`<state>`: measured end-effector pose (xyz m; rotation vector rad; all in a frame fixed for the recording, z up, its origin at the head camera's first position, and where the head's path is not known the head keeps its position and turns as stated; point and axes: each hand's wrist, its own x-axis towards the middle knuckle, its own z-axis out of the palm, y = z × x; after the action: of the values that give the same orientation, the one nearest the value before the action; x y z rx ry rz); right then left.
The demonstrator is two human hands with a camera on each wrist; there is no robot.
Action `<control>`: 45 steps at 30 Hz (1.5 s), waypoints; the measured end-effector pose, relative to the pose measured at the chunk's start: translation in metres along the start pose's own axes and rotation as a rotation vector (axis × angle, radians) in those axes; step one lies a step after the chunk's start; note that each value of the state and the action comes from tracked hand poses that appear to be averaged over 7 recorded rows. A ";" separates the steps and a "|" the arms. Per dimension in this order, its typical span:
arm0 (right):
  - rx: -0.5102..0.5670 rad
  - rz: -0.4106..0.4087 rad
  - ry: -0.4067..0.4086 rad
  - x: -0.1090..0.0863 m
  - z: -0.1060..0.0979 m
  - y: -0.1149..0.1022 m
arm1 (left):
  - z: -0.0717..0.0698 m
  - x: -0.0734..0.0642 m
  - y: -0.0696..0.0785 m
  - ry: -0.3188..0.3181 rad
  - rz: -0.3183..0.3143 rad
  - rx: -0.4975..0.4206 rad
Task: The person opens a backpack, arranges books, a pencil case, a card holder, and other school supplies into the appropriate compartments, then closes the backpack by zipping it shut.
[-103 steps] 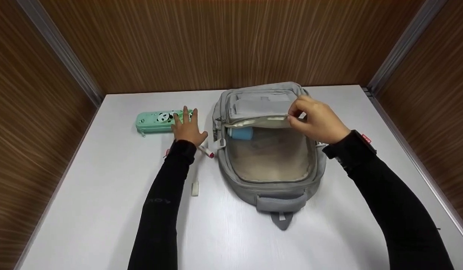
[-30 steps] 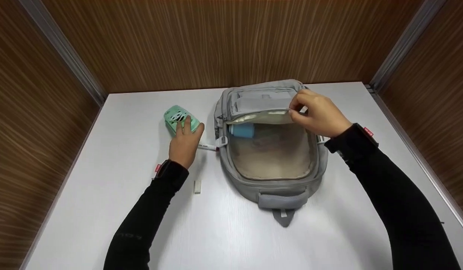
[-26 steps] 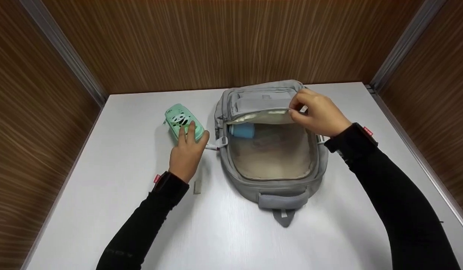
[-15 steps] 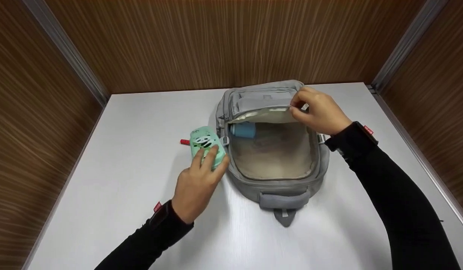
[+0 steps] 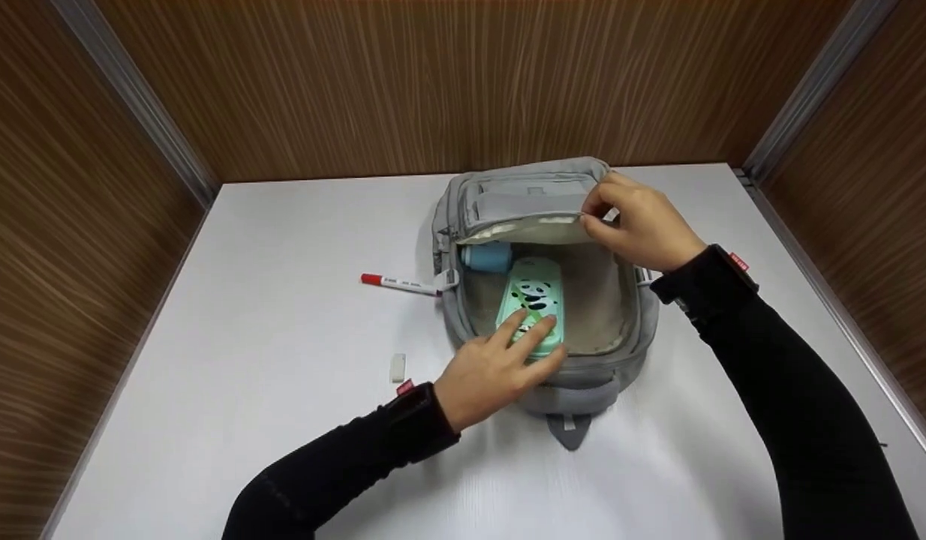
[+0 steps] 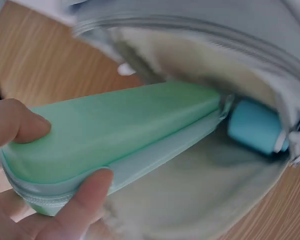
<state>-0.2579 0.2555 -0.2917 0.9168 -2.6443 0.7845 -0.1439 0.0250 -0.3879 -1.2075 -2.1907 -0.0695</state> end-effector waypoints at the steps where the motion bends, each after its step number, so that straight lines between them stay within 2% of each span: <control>1: 0.003 -0.001 -0.002 0.000 0.000 0.000 | 0.007 0.002 -0.002 -0.015 0.012 0.022; 4: 0.010 -0.006 -0.004 -0.002 0.001 0.000 | 0.025 0.008 -0.007 -0.050 0.040 0.080; 7: 0.015 -0.018 -0.005 -0.003 0.003 0.000 | 0.036 0.012 -0.010 -0.073 0.049 0.106; 15: 0.026 -0.029 0.001 -0.007 0.004 -0.003 | 0.052 0.023 -0.014 -0.159 0.012 0.056; 23: 0.045 -0.034 0.019 -0.012 0.005 -0.004 | 0.075 0.051 -0.014 -0.275 -0.023 0.056; 30: 0.052 -0.070 0.034 -0.017 0.008 -0.005 | 0.099 0.063 -0.015 -0.314 -0.077 0.083; 34: 0.048 -0.089 0.044 -0.018 0.010 -0.006 | 0.105 0.066 -0.018 -0.383 -0.079 0.107; 37: 0.052 -0.111 0.049 -0.017 0.011 -0.007 | 0.107 0.069 -0.024 -0.462 -0.079 0.061; 39: 0.058 -0.119 0.053 -0.017 0.012 -0.007 | 0.107 0.072 -0.028 -0.516 -0.099 -0.036; 41: 0.061 -0.120 0.055 -0.017 0.012 -0.006 | 0.106 0.074 -0.033 -0.543 -0.127 -0.140; 43: 0.069 -0.118 0.056 -0.018 0.013 -0.006 | 0.103 0.073 -0.036 -0.538 -0.159 -0.243; 45: 0.080 -0.113 0.053 -0.020 0.014 -0.005 | 0.098 0.069 -0.037 -0.479 -0.171 -0.299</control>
<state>-0.2396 0.2547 -0.3093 1.0405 -2.5075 0.8792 -0.2478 0.0877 -0.4191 -1.2942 -2.7790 -0.2032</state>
